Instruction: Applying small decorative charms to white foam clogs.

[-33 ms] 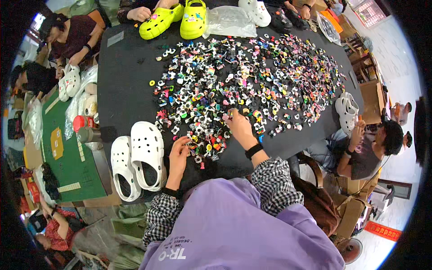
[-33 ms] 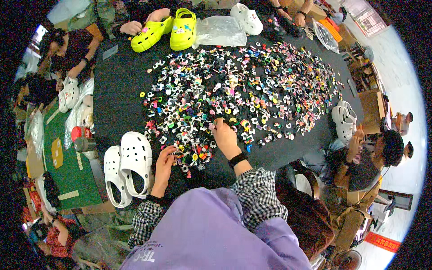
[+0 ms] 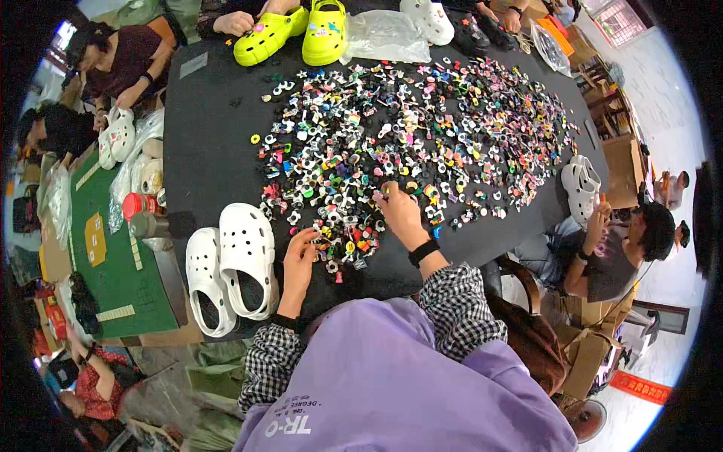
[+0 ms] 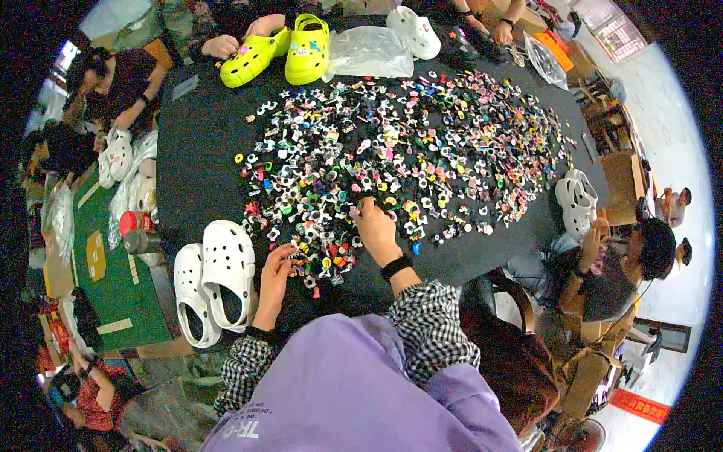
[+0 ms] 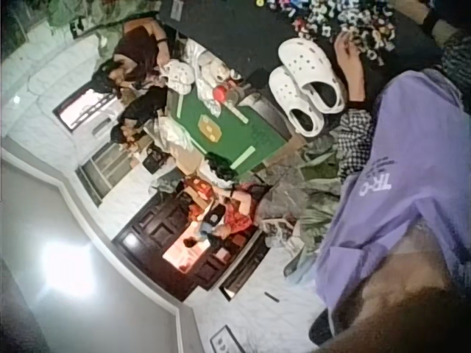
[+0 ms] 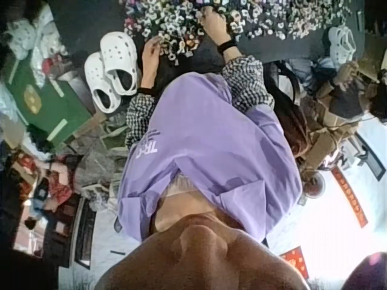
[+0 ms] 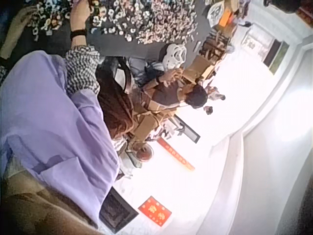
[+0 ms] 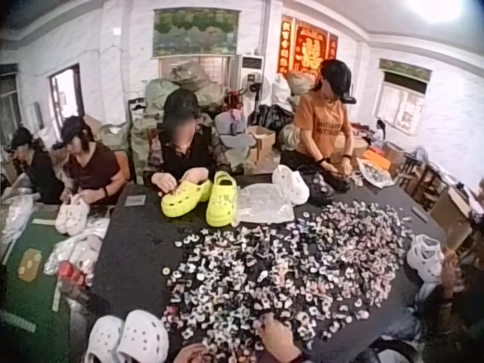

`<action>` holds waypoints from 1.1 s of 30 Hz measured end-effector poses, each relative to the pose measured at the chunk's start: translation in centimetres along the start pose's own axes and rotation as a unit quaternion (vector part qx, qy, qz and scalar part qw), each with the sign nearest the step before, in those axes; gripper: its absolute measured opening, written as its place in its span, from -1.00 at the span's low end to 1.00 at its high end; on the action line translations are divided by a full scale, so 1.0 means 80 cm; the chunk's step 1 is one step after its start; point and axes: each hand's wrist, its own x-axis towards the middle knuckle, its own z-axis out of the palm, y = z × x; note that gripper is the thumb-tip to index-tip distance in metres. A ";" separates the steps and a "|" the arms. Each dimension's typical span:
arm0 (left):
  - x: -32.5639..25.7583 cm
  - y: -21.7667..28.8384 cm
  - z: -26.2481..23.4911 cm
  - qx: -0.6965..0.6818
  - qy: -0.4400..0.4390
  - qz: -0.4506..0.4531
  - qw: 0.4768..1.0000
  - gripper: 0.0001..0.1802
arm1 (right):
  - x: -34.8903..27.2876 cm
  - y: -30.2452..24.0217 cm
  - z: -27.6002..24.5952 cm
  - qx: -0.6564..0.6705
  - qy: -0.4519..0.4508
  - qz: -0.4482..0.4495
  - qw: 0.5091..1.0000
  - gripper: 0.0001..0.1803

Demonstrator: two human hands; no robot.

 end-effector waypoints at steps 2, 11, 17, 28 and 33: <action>0.000 0.003 0.002 -0.007 -0.003 -0.003 1.000 -0.71 | 0.001 -0.001 0.009 -0.029 -0.017 0.019 0.999 -0.65; 0.001 -0.001 0.000 0.019 -0.005 0.014 1.000 -0.69 | -0.035 -0.052 0.027 0.024 -0.070 -0.058 0.996 -0.73; 0.002 0.005 0.002 0.069 -0.004 0.047 0.997 -0.67 | -0.044 -0.052 0.029 0.155 -0.157 -0.170 0.961 -0.62; 0.002 -0.006 -0.002 0.033 -0.012 -0.001 0.999 -0.70 | 0.060 -0.019 0.032 0.046 -0.005 -0.037 0.998 -0.68; 0.002 -0.010 -0.001 0.020 -0.013 0.017 1.000 -0.71 | 0.064 -0.015 0.046 0.010 -0.003 -0.033 0.999 -0.63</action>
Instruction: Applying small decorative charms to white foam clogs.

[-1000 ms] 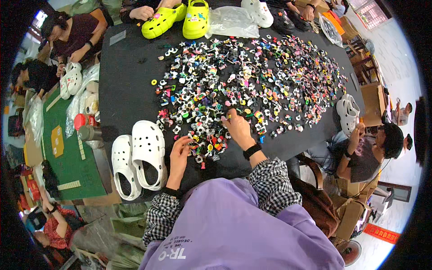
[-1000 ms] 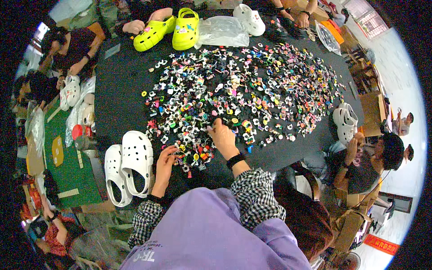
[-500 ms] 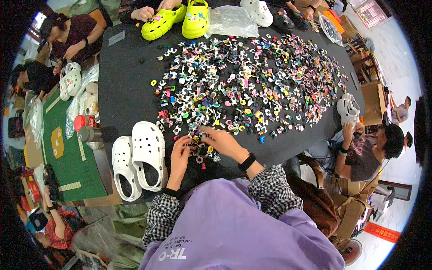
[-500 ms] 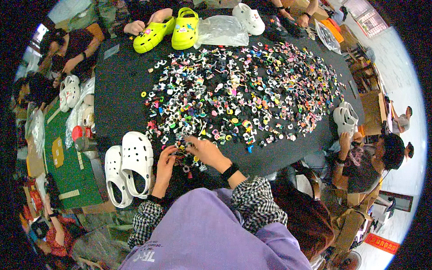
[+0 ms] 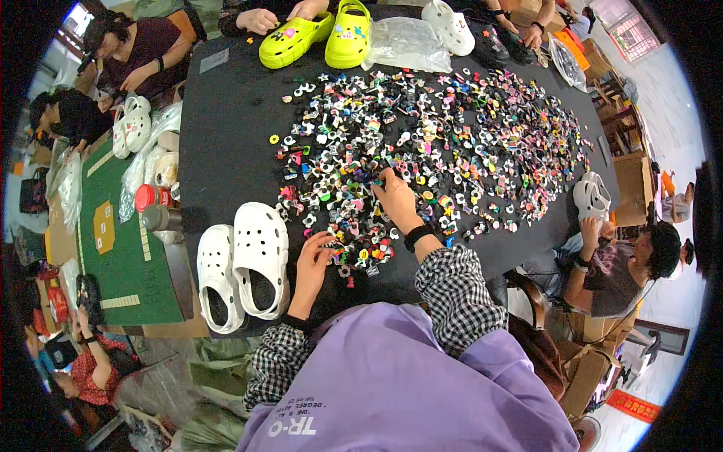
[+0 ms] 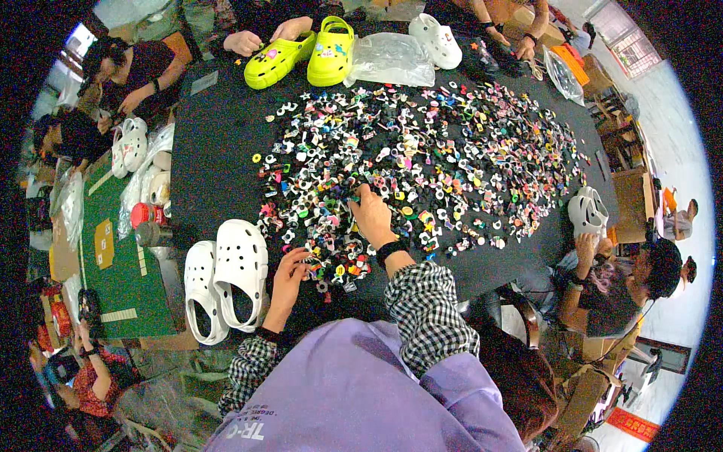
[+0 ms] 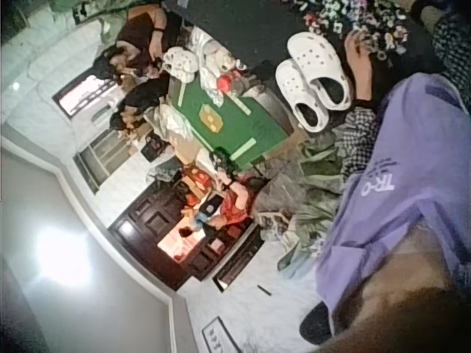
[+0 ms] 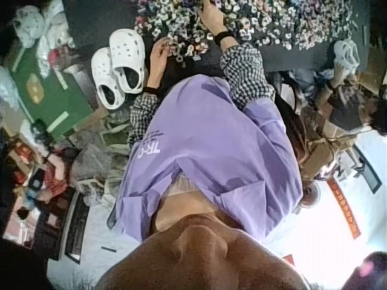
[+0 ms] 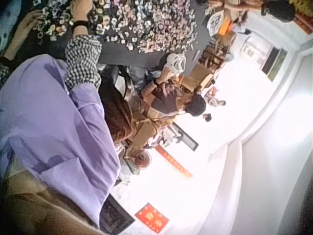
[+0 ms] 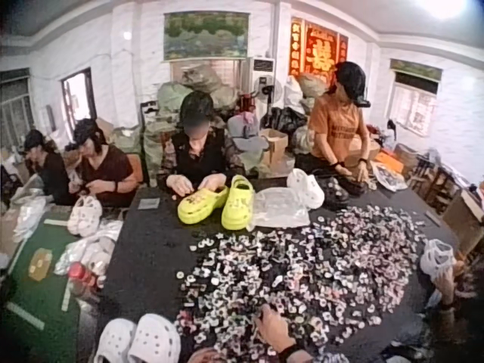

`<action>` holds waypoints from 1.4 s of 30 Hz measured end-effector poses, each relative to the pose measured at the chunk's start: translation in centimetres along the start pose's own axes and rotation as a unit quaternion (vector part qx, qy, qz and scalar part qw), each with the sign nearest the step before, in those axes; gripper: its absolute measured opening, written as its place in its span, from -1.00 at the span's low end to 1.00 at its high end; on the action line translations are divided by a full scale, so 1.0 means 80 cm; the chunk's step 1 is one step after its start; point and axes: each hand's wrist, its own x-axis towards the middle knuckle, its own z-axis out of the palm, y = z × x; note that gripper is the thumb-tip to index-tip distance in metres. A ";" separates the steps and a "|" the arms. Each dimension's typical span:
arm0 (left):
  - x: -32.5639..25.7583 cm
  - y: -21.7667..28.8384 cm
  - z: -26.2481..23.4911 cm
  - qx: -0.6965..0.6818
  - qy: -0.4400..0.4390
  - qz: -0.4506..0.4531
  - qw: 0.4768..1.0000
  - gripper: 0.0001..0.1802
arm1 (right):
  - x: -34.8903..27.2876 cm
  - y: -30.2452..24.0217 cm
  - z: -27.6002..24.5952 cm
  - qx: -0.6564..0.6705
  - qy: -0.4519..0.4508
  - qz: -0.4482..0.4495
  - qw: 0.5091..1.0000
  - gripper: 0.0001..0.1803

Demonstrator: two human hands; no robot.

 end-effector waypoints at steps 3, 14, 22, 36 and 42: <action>-0.001 0.006 0.001 0.002 0.007 -0.010 1.000 -0.68 | -0.003 0.001 -0.005 0.007 -0.025 0.001 1.000 -0.65; 0.024 0.062 0.043 0.300 0.009 0.135 0.944 -0.67 | -0.057 -0.010 -0.041 0.223 -0.136 0.011 0.965 -0.66; 0.018 0.040 0.058 0.427 -0.077 0.209 0.876 -0.59 | -0.070 -0.013 -0.052 0.399 -0.196 0.168 0.880 -0.68; -0.002 0.028 0.016 0.428 0.019 0.153 0.890 -0.46 | -0.104 -0.011 -0.064 0.507 -0.201 0.183 0.818 -0.79; -0.009 0.022 0.009 0.381 0.018 0.120 0.916 -0.33 | -0.099 -0.025 -0.050 0.349 -0.158 0.070 0.921 -0.85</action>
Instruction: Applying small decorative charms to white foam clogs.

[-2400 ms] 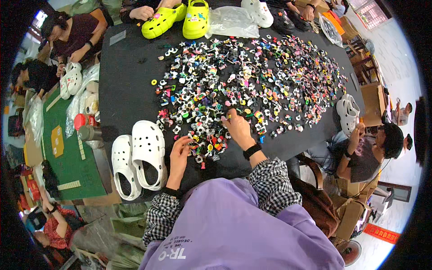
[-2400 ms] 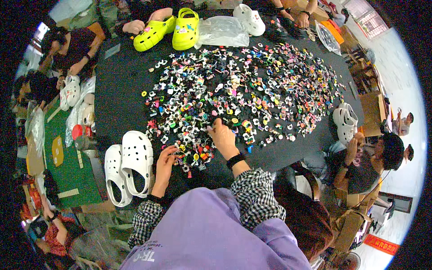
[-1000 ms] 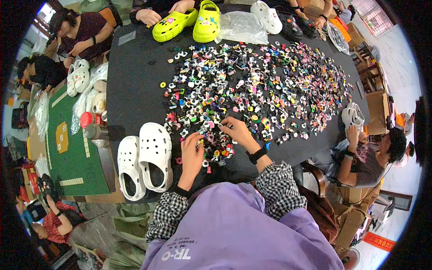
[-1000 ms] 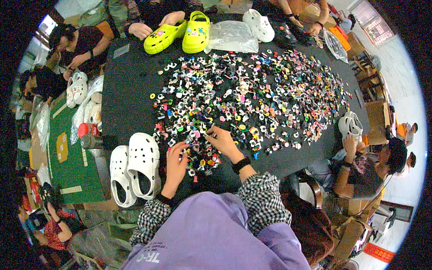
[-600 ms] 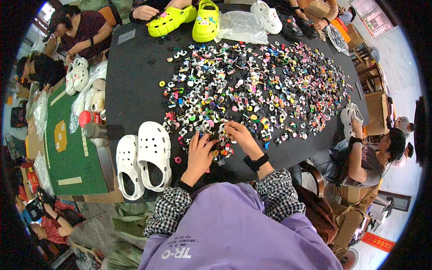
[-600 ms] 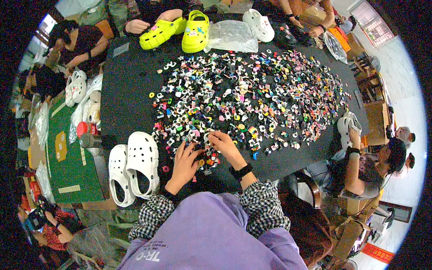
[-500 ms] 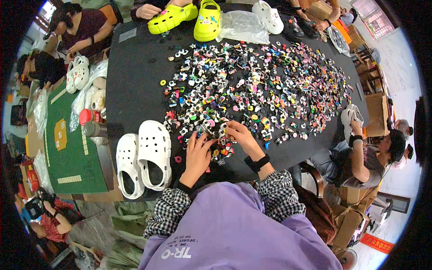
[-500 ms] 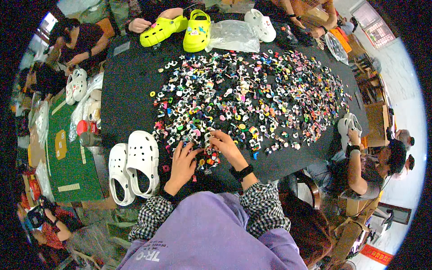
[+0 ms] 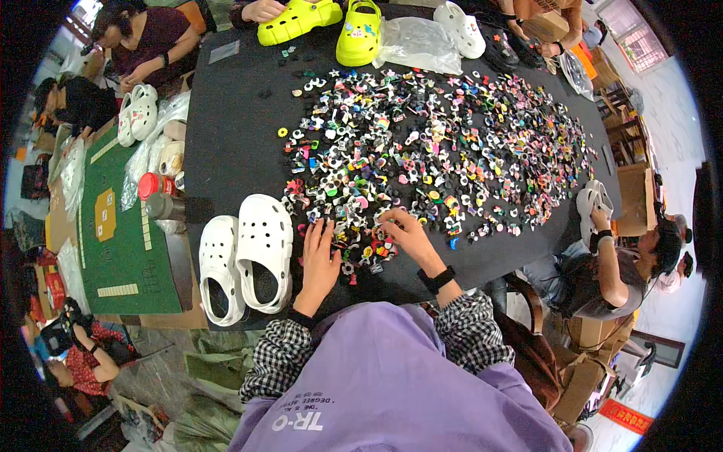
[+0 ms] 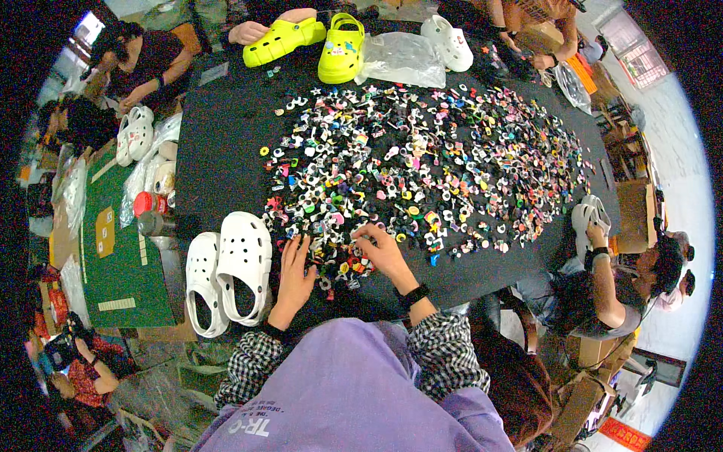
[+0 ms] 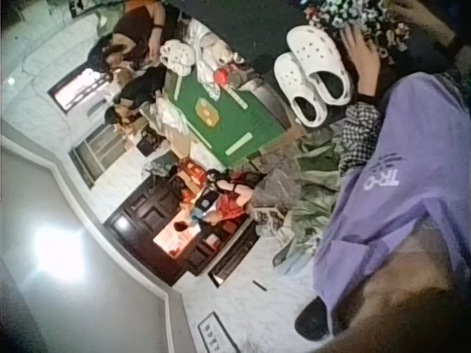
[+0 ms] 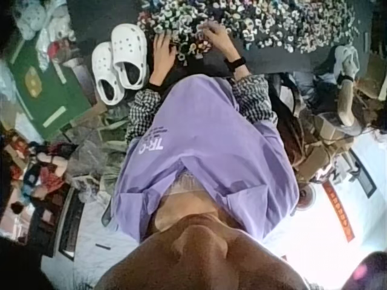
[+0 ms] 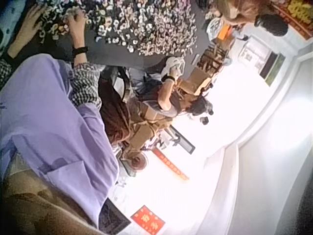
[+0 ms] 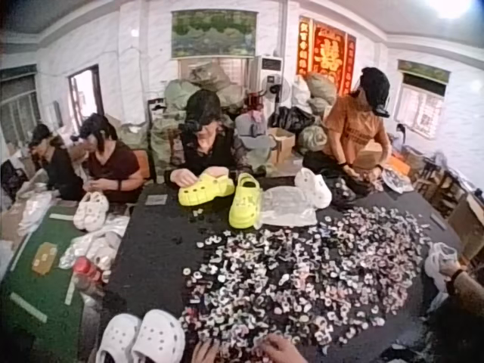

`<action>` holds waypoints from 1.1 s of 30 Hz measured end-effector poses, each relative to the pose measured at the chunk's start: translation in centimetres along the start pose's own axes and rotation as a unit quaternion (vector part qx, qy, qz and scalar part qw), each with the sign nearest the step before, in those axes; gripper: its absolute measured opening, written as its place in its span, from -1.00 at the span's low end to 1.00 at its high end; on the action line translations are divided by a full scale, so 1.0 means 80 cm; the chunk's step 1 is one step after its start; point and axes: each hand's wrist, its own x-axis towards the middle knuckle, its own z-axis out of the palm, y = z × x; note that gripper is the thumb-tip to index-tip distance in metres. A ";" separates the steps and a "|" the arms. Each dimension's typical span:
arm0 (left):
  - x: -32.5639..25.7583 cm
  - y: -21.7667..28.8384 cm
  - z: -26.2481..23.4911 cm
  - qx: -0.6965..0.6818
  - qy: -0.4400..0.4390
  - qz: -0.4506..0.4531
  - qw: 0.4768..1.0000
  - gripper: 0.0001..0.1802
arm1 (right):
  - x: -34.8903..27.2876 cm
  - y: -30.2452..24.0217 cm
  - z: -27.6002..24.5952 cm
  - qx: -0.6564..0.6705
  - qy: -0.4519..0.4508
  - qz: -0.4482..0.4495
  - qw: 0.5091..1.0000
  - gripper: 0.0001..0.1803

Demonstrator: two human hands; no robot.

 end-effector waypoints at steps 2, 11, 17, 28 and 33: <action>-0.002 0.002 0.002 -0.027 0.020 -0.016 0.999 -0.25 | 0.013 -0.012 0.011 -0.081 -0.002 -0.034 0.996 -0.83; -0.007 -0.005 -0.008 -0.073 0.028 0.001 0.997 -0.24 | 0.045 -0.013 0.049 -0.395 0.039 -0.157 0.904 -0.61; -0.004 -0.013 0.000 -0.077 0.042 -0.006 0.996 -0.31 | 0.043 -0.002 0.015 -0.402 0.088 -0.151 0.899 -0.62; 0.005 0.001 0.003 0.024 0.032 -0.006 0.999 -0.50 | 0.048 -0.017 0.035 -0.341 0.077 -0.200 0.915 -0.73; 0.003 -0.006 0.006 0.016 0.038 0.004 0.999 -0.53 | 0.068 -0.002 0.063 -0.389 0.055 -0.253 0.884 -0.72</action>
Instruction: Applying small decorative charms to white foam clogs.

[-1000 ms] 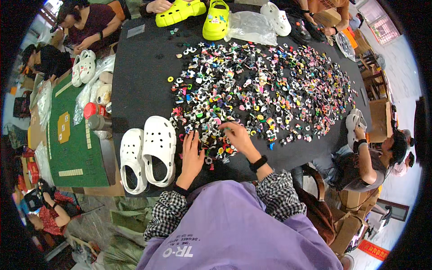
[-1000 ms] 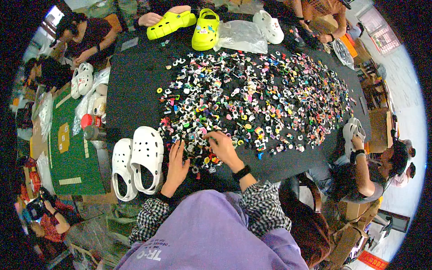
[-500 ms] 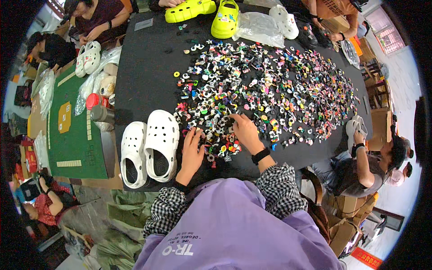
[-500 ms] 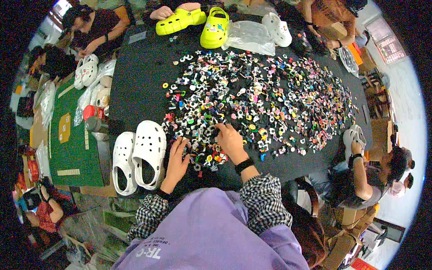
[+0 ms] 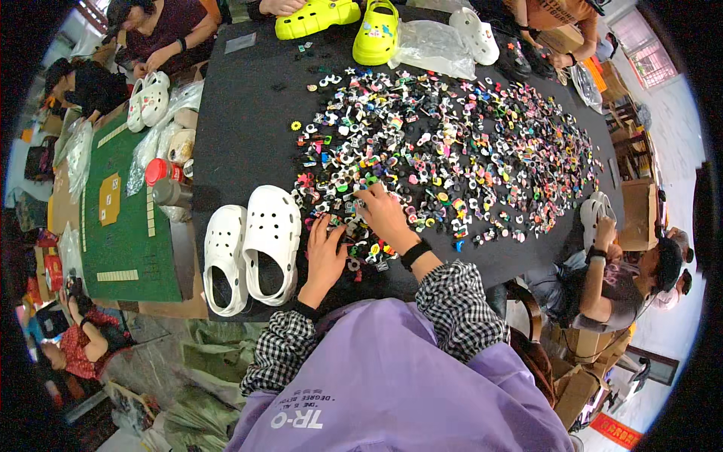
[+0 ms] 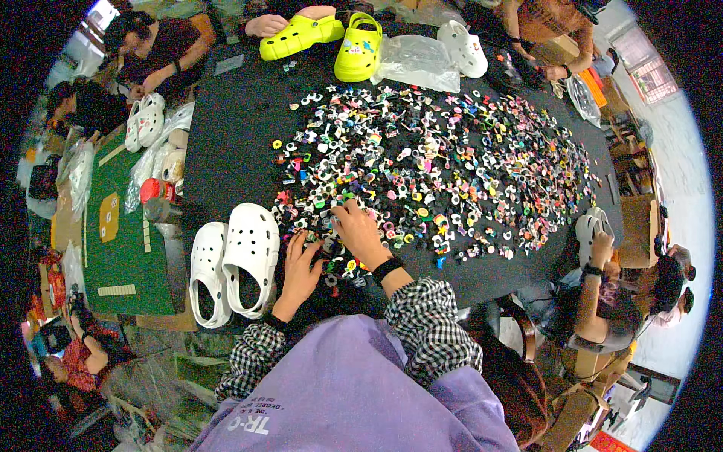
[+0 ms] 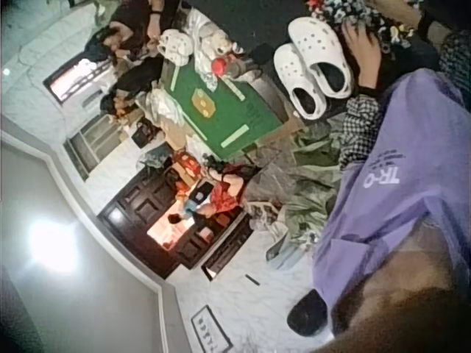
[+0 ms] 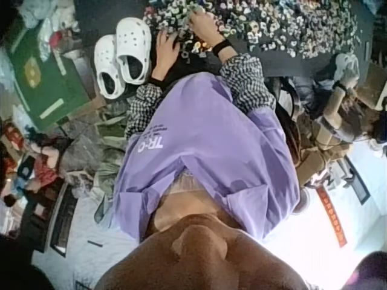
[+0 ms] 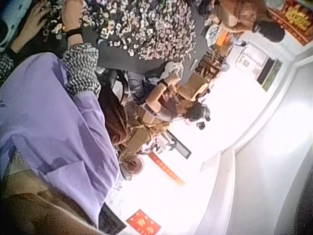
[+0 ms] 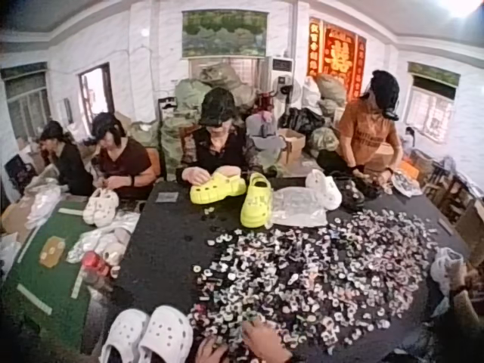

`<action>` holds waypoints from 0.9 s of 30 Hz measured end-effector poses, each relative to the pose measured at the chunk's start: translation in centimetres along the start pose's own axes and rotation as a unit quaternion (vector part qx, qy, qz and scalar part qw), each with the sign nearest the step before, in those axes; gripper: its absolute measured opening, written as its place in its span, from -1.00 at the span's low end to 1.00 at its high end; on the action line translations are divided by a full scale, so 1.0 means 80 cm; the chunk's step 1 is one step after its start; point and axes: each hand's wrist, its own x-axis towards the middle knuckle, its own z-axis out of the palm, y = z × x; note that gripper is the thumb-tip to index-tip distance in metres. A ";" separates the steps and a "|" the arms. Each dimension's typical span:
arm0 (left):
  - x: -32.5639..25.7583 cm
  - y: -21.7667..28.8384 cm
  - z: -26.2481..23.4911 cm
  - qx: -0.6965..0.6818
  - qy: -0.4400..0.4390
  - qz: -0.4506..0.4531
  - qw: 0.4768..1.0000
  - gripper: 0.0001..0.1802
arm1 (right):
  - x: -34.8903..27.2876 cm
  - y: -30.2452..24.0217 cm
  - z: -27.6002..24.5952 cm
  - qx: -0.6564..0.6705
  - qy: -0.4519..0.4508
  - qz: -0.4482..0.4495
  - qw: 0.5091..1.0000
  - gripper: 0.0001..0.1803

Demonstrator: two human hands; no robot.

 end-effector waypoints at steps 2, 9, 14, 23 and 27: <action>-0.001 -0.002 -0.001 -0.013 0.002 0.016 1.000 -0.54 | 0.001 0.002 0.006 -0.037 0.000 -0.007 0.999 -0.76; -0.002 -0.001 0.004 -0.013 0.005 0.013 1.000 -0.60 | -0.008 0.009 -0.003 0.043 -0.032 0.067 0.996 -0.77; 0.001 -0.004 0.009 -0.018 -0.001 0.018 1.000 -0.61 | -0.015 0.006 -0.006 0.051 -0.005 0.033 0.998 -0.75; 0.004 -0.001 0.003 -0.035 -0.015 0.011 0.999 -0.63 | -0.012 0.019 0.002 0.150 0.045 0.052 0.986 -0.82; 0.002 0.001 0.000 -0.036 -0.018 0.000 0.999 -0.62 | -0.005 0.010 -0.012 0.196 0.008 0.117 0.974 -0.86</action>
